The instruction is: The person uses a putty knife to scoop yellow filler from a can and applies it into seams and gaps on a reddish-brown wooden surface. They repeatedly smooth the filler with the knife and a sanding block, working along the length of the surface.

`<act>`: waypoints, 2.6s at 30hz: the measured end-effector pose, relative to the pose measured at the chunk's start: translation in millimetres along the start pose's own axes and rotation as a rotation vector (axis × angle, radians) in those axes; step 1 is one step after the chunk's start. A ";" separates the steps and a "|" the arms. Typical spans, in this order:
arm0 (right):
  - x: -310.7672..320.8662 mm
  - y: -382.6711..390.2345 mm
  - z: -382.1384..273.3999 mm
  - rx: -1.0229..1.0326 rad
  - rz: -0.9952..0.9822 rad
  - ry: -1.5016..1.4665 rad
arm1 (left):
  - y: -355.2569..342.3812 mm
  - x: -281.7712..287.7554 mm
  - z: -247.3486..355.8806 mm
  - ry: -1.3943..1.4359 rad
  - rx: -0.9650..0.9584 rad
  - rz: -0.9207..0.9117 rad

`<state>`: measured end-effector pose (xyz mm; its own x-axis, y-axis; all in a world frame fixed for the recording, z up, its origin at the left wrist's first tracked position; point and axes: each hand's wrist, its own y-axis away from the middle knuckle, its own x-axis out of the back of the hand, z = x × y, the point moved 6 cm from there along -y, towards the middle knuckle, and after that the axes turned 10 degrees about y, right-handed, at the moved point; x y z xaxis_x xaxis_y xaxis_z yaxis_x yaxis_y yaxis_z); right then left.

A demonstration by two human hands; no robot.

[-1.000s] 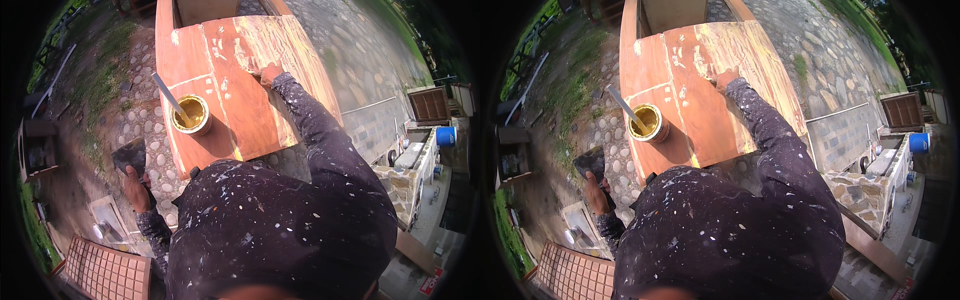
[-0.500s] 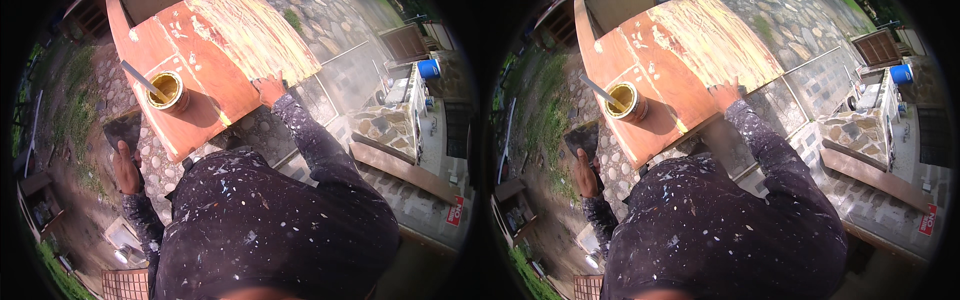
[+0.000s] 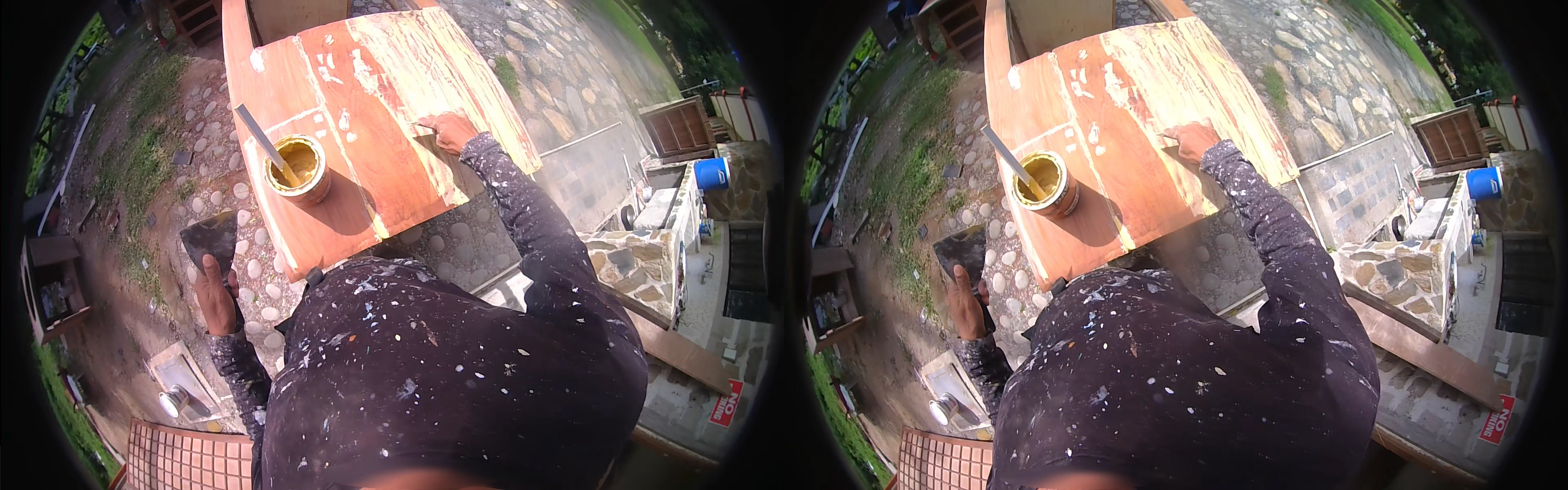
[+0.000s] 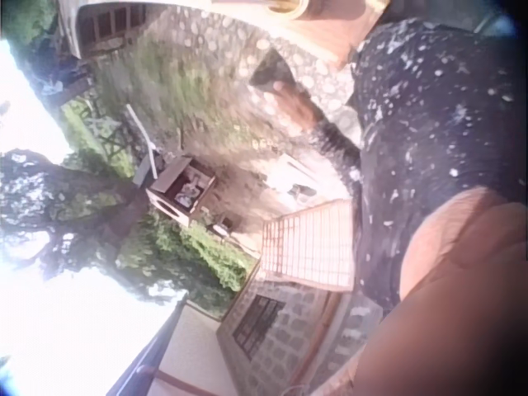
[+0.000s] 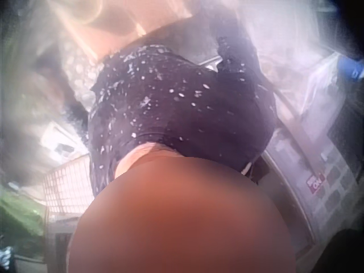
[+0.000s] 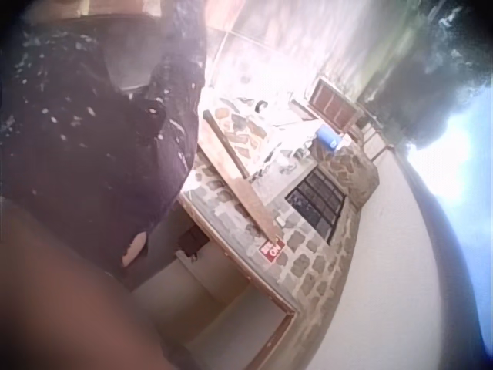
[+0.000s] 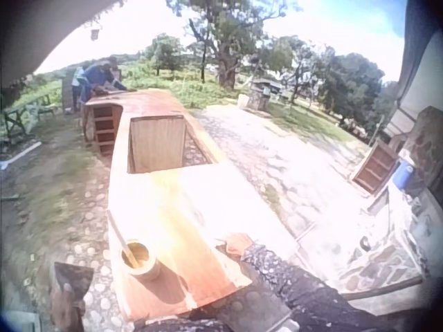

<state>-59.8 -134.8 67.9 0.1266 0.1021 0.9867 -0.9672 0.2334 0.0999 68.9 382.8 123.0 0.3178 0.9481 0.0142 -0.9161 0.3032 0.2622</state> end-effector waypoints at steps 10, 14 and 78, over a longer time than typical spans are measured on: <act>-39.0 -198.6 1.8 0.072 -0.383 0.058 | 22.2 -23.9 -4.9 0.058 -0.002 0.227; -46.9 -142.7 -0.2 0.152 -0.364 0.206 | 17.2 -19.9 -16.4 0.065 0.089 0.217; 224.1 42.3 -89.6 -0.055 0.209 -2.547 | -26.6 -189.5 167.2 -0.697 -0.939 -0.447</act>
<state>-52.7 -15.4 281.8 -0.3076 -0.5945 -0.7429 -0.9198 0.3858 0.0721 73.9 178.9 274.7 0.4444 0.5790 0.6836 -0.4242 0.8081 -0.4087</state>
